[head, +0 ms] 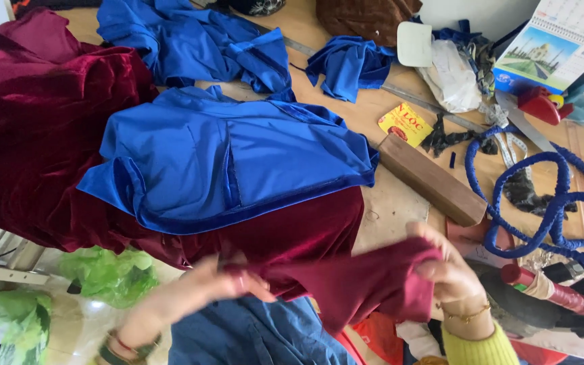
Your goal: Ironing and smoothing out blue and red fabric pieces on a work table using a steam iron.
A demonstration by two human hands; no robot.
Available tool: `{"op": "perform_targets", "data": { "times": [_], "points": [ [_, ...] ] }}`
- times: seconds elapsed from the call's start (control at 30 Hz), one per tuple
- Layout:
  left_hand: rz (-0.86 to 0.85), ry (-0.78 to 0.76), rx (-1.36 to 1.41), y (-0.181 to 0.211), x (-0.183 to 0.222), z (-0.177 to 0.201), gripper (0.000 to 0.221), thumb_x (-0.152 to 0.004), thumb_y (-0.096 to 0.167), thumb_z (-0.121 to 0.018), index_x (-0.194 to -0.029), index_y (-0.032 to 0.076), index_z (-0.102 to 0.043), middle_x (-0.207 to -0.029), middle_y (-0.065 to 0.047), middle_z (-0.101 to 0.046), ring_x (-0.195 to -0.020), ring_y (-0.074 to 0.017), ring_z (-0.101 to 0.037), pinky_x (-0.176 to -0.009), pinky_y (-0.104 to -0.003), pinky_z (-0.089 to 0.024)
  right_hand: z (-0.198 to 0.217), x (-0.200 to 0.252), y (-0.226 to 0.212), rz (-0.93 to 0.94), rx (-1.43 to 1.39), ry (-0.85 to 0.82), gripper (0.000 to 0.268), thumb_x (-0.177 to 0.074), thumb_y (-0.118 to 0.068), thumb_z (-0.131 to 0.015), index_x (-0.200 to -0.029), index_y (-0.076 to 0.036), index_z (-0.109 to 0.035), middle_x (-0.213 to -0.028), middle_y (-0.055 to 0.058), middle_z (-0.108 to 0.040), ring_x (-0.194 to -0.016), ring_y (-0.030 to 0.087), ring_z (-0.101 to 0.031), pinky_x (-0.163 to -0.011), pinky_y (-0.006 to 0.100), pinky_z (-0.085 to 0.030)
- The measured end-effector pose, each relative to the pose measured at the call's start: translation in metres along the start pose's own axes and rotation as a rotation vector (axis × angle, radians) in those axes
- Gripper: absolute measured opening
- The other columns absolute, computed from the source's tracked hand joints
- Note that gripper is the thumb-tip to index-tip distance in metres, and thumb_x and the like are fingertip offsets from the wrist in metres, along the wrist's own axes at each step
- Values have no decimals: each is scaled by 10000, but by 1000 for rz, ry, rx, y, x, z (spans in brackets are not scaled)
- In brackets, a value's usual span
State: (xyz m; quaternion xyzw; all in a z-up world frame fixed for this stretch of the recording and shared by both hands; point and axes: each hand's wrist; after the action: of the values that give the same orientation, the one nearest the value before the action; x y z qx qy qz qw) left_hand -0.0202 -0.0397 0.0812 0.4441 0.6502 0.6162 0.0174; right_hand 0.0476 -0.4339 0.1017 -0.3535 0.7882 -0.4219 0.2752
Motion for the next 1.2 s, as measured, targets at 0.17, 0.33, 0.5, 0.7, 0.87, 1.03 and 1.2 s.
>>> {"op": "perform_targets", "data": {
  "times": [0.17,0.33,0.5,0.7,0.87,1.03,1.2],
  "points": [
    [-888,196,614,47,-18,32,175,-1054,192,-568,-1145,56,-630,-1178,-230,-742,-1114,-345,-729,-1011,-460,-598,16,-24,-15,169,-53,251,329,-931,-150,-786,-1078,-41,-513,-975,160,-685,-831,247,-677,-674,304,-554],
    [-605,536,419,25,-91,-39,411,-852,160,-740,-1225,98,-579,-1145,-150,-706,-1091,-241,-691,-972,-349,-568,31,-33,-18,308,-261,289,351,-923,-60,-656,-1239,10,-518,-983,206,-693,-880,301,-713,-776,374,-592],
    [-374,251,500,-3,-126,-77,955,-745,214,-813,-1555,190,-309,-1540,-131,-514,-1278,-215,-585,-985,-356,-569,18,-33,-30,269,-422,340,265,-942,-52,-676,-1145,-27,-506,-998,227,-698,-935,369,-723,-741,404,-650],
    [-209,33,550,1,-100,-70,329,-956,176,-667,-1222,-16,-686,-1146,-152,-750,-971,-228,-719,-854,-312,-604,12,-23,-41,403,-167,258,142,-1006,-105,-688,-1058,-8,-778,-995,154,-792,-922,274,-750,-784,321,-615],
    [-306,244,160,-7,-66,-30,249,-993,275,-651,-888,82,-767,-860,12,-724,-793,-85,-597,-750,-272,-422,11,-17,-52,411,-152,390,236,-1047,-257,-662,-986,-35,-608,-824,115,-753,-762,245,-732,-676,322,-571],
    [-622,735,-430,22,-28,-11,257,-1004,270,-606,-877,96,-746,-851,14,-697,-807,-121,-613,-753,-310,-457,15,-18,-48,307,-131,341,170,-1035,-103,-617,-873,-94,-570,-662,27,-620,-559,124,-624,-504,203,-510],
    [-505,709,-209,16,-24,-3,398,-1111,330,-456,-771,124,-453,-672,19,-333,-605,-106,-347,-624,-312,-329,4,-19,-43,320,3,432,231,-1000,1,-564,-1188,-114,-496,-738,53,-657,-609,136,-666,-557,218,-554]
  ]
}}
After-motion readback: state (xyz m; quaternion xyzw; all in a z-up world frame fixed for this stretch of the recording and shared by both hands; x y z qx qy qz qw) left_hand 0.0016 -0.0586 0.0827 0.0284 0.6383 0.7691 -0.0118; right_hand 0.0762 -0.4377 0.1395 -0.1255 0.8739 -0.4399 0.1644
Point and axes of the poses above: each hand's wrist, its own x-axis away from the middle knuckle, its own z-axis out of the back of the hand, y = z × x
